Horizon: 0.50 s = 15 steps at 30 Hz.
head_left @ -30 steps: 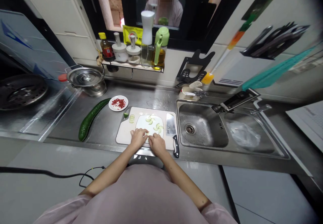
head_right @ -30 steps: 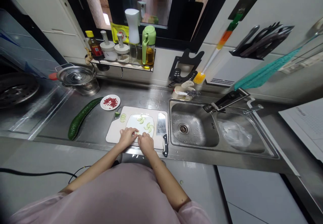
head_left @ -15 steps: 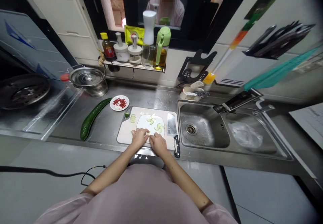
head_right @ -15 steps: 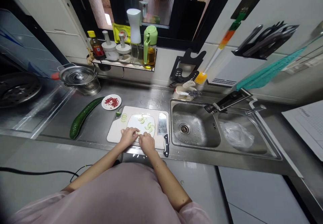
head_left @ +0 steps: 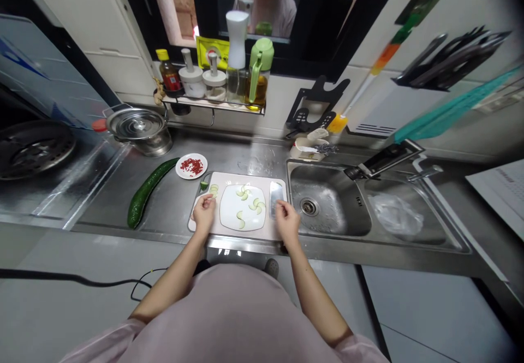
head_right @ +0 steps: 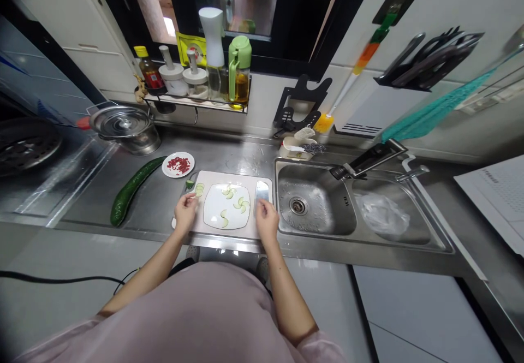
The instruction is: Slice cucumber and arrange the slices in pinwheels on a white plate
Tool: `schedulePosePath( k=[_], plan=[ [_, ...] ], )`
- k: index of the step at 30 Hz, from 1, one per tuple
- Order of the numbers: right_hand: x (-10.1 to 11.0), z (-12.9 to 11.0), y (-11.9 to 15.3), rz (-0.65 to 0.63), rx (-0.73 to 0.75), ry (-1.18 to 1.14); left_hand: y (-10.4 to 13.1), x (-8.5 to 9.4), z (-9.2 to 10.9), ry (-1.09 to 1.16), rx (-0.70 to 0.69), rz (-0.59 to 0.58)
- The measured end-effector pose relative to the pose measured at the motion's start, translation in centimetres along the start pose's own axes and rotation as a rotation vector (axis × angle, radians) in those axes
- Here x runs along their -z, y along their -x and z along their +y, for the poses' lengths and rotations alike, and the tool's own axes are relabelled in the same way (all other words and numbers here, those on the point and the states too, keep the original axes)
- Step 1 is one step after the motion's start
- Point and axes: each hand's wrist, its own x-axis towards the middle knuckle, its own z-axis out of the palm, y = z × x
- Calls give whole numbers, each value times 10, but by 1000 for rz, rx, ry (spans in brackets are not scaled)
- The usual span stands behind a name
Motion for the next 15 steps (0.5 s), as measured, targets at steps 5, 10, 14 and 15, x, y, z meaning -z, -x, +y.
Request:
schedulePosePath(
  k=[5, 10, 14, 15],
  plan=[
    [10, 16, -3, 61, -69, -16, -4, 4, -5, -40, 58, 53],
    [5, 22, 0, 45, -33, 18, -10, 6, -4, -195, 47, 85],
    [-1, 24, 1, 6, -9, 19, -22, 6, 1, -294, 78, 79],
    [-2, 24, 1, -3, -4, 18, -25, 6, 2, -307, 84, 77]
  ],
)
